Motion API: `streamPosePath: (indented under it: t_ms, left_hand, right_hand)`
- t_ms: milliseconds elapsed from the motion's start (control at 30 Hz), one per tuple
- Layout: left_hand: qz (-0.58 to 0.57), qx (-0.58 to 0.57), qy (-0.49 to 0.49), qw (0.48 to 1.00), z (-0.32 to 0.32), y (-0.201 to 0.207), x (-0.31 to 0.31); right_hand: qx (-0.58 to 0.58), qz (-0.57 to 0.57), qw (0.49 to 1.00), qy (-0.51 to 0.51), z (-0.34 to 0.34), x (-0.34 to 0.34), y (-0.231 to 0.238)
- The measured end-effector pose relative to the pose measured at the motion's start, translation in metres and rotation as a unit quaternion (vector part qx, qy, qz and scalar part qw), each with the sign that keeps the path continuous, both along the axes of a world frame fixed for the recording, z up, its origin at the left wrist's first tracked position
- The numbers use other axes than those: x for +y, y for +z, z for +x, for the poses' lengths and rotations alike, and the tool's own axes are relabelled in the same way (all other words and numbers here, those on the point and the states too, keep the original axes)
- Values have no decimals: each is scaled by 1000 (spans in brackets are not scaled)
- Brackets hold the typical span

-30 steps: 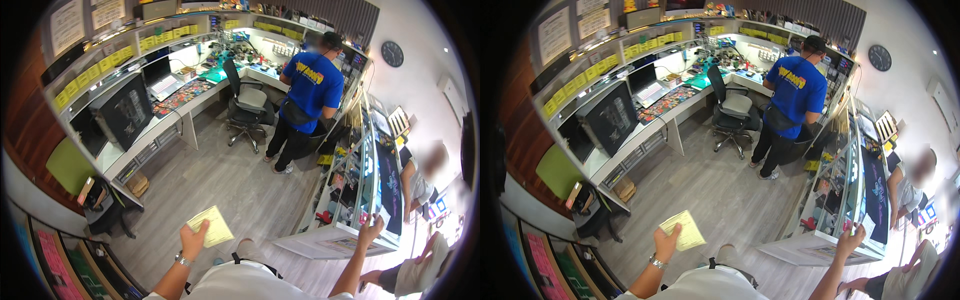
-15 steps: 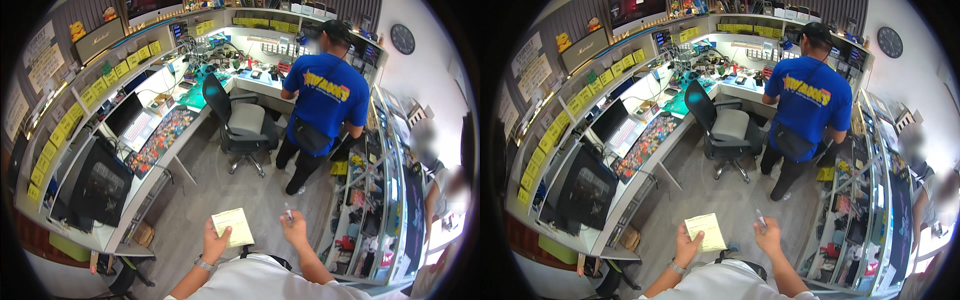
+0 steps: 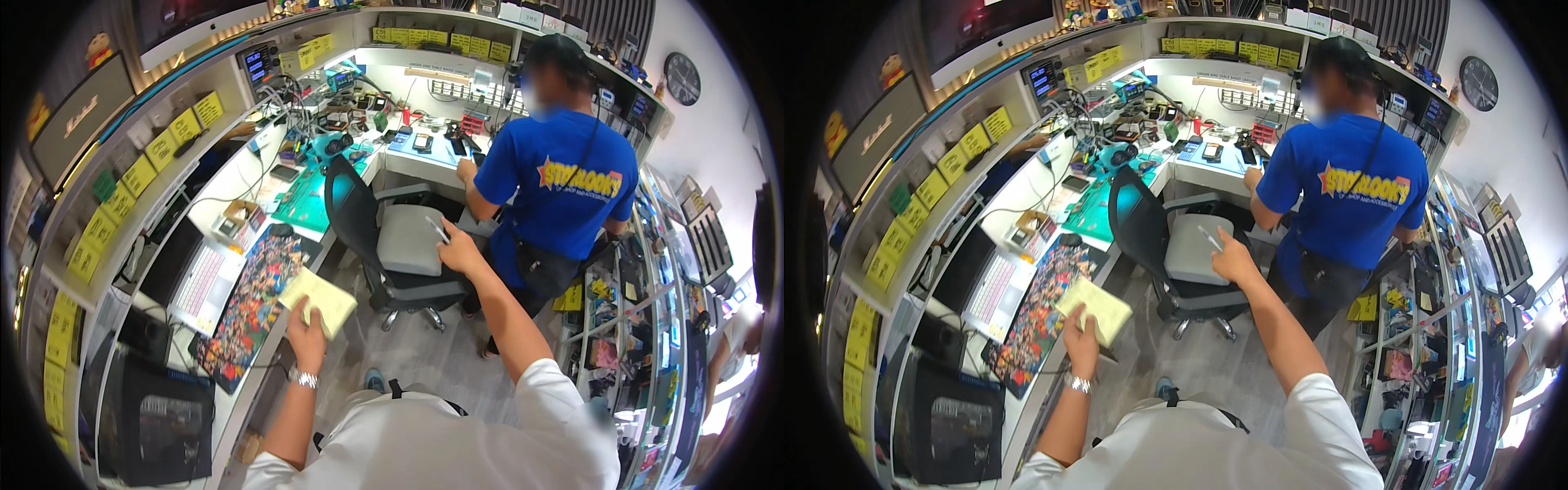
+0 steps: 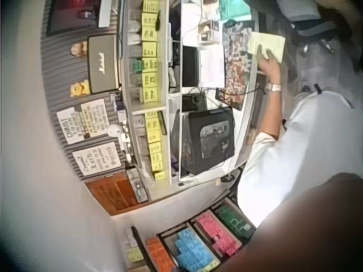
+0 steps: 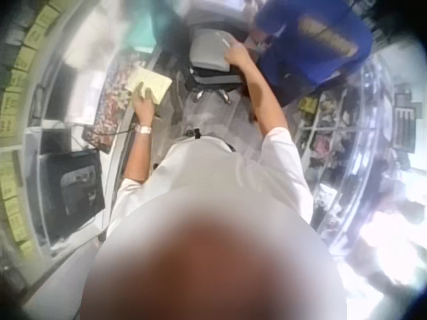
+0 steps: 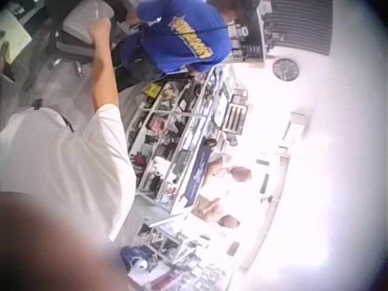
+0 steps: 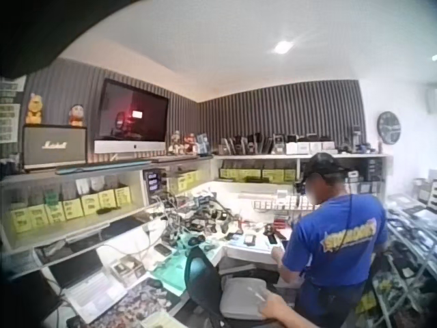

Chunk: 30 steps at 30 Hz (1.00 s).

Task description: The person writes on a notepad, then uses a screwdriver to remove screws from a desktop computer tower. They open the side panel, disconnect internal cables, and remove a component from the case.

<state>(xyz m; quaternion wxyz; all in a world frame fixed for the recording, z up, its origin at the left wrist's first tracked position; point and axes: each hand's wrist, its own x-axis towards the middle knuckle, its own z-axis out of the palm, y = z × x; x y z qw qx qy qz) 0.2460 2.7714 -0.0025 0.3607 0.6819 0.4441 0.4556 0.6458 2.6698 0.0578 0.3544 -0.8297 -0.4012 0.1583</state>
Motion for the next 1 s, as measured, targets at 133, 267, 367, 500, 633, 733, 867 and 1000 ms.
streamPosePath:
  t_ms: [133,267,367,500,633,733,867,1000]
  left_hand:
    - [46,95,39,994,107,8,154]
    - [-26,155,41,987,200,2,272]
    - [-69,202,26,977,252,-24,327]
    - [-20,343,7,939,296,-65,371]
    - [-54,361,26,931,296,-80,375]
    - [-109,344,69,930,297,-71,371]
    - [-151,368,104,911,318,-51,373]
    - [-160,389,93,902,331,-40,379]
  right_hand:
    - [-24,21,998,-47,69,108,-17]
    - [21,-47,998,-37,122,181,-34]
    - [28,-57,996,-61,172,241,-58]
    - [-26,-74,993,-89,279,333,-106]
    - [-11,-106,982,-157,402,423,-179]
    - [-62,-118,976,-172,482,493,-224]
    - [-36,-119,972,-201,549,586,-255]
    - [-9,-126,953,-277,569,641,-264]
